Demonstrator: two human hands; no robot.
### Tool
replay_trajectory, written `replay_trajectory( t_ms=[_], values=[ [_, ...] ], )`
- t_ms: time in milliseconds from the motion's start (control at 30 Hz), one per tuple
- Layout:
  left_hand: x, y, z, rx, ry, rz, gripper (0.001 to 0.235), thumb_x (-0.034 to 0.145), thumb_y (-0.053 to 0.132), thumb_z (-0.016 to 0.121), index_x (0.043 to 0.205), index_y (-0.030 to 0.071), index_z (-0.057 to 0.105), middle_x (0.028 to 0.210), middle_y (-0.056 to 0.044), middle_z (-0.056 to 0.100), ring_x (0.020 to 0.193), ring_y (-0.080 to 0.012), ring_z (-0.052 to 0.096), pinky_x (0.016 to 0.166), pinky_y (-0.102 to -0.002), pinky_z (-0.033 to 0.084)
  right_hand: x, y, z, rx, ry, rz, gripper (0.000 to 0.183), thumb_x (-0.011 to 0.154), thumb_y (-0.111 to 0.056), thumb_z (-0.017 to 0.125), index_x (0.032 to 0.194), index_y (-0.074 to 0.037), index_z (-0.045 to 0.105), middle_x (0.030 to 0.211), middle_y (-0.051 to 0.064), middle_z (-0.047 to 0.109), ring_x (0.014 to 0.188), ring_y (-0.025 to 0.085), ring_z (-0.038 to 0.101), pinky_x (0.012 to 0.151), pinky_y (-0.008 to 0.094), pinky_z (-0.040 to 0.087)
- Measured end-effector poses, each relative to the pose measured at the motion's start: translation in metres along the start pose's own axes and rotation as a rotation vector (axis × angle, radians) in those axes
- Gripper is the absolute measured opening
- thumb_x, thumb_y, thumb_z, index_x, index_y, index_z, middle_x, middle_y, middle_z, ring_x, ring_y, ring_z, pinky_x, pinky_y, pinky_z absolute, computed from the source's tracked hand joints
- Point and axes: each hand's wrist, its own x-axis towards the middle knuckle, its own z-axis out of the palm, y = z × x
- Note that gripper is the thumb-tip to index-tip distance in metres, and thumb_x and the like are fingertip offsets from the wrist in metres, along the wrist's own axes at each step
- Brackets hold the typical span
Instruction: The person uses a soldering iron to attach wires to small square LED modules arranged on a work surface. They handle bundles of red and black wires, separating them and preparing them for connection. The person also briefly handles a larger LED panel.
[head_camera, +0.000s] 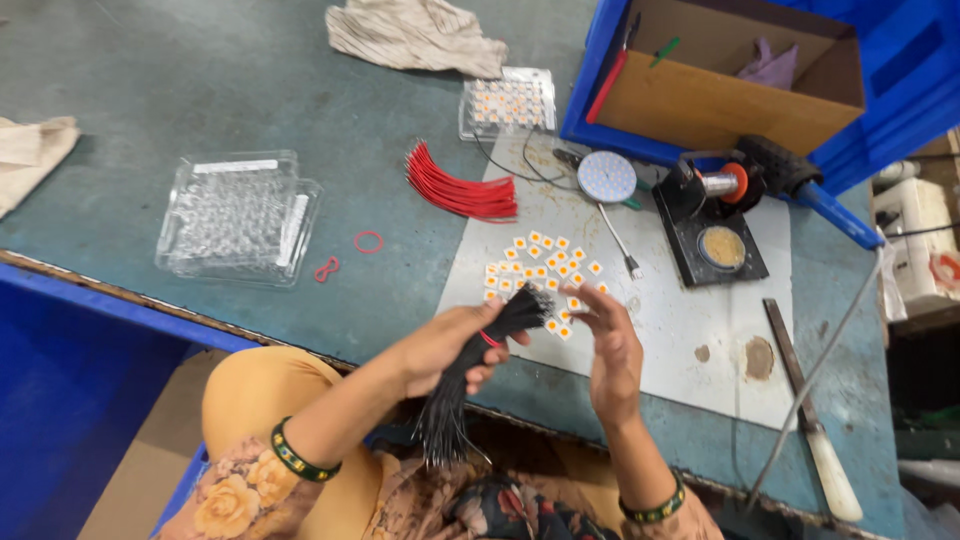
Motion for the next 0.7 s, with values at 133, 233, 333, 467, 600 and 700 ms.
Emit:
replay_trajectory(
  t_ms=[133,233,333,467,600,700],
  values=[
    [0.01,-0.019,0.014,0.026,-0.003,-0.104,0.058,0.104,0.054,0.043,0.114,0.001,0.063,0.071,0.001,0.048,0.048,-0.0073,0.047,0.043,-0.026,0.046,0.033,-0.016,0.007,0.004,-0.241,0.079,0.11,0.095,-0.087,0.02,0.159,0.001,0.033,0.164,0.021,0.043,0.157,0.034,0.035,0.129,0.048,0.023],
    [0.011,-0.025,0.013,0.084,0.012,-0.138,0.058,0.103,0.054,0.042,0.114,0.001,0.063,0.069,0.001,0.048,0.046,-0.0076,0.047,0.041,-0.027,0.047,0.038,-0.015,0.022,-0.055,-0.385,0.168,0.119,0.089,-0.092,0.012,0.161,0.0,0.031,0.164,0.021,0.043,0.158,0.034,0.033,0.131,0.047,0.016],
    [0.013,-0.029,0.009,0.128,0.007,-0.092,0.056,0.104,0.052,0.042,0.116,0.002,0.063,0.071,0.001,0.049,0.046,-0.0065,0.046,0.04,-0.025,0.044,0.037,-0.006,0.03,0.005,-0.417,0.236,0.119,0.089,-0.092,0.008,0.161,0.0,0.031,0.162,0.022,0.045,0.158,0.034,0.034,0.132,0.047,0.015],
    [0.017,-0.033,0.006,0.157,0.019,-0.068,0.047,0.106,0.048,0.048,0.11,0.001,0.052,0.084,0.001,0.054,0.054,-0.0047,0.046,0.044,-0.023,0.042,0.033,0.008,0.01,0.183,-0.27,0.243,0.113,0.093,-0.087,0.012,0.158,0.001,0.036,0.157,0.025,0.05,0.155,0.034,0.039,0.134,0.047,0.017],
    [0.019,-0.021,0.009,0.351,0.047,0.024,0.035,0.098,0.04,0.058,0.114,0.01,0.054,0.085,0.002,0.054,0.053,-0.0043,0.045,0.041,-0.023,0.039,0.024,0.011,-0.032,0.178,0.027,0.26,0.096,0.101,-0.076,0.029,0.148,0.005,0.045,0.139,0.024,0.061,0.135,0.032,0.056,0.114,0.046,0.039],
    [0.024,-0.013,0.013,0.339,0.01,-0.004,0.032,0.098,0.038,0.06,0.112,0.01,0.054,0.083,0.002,0.054,0.052,-0.0035,0.043,0.04,-0.022,0.037,0.005,0.011,-0.051,0.123,0.095,0.277,0.078,0.106,-0.062,0.048,0.144,0.006,0.048,0.13,0.021,0.064,0.123,0.029,0.062,0.102,0.04,0.048]
  ],
)
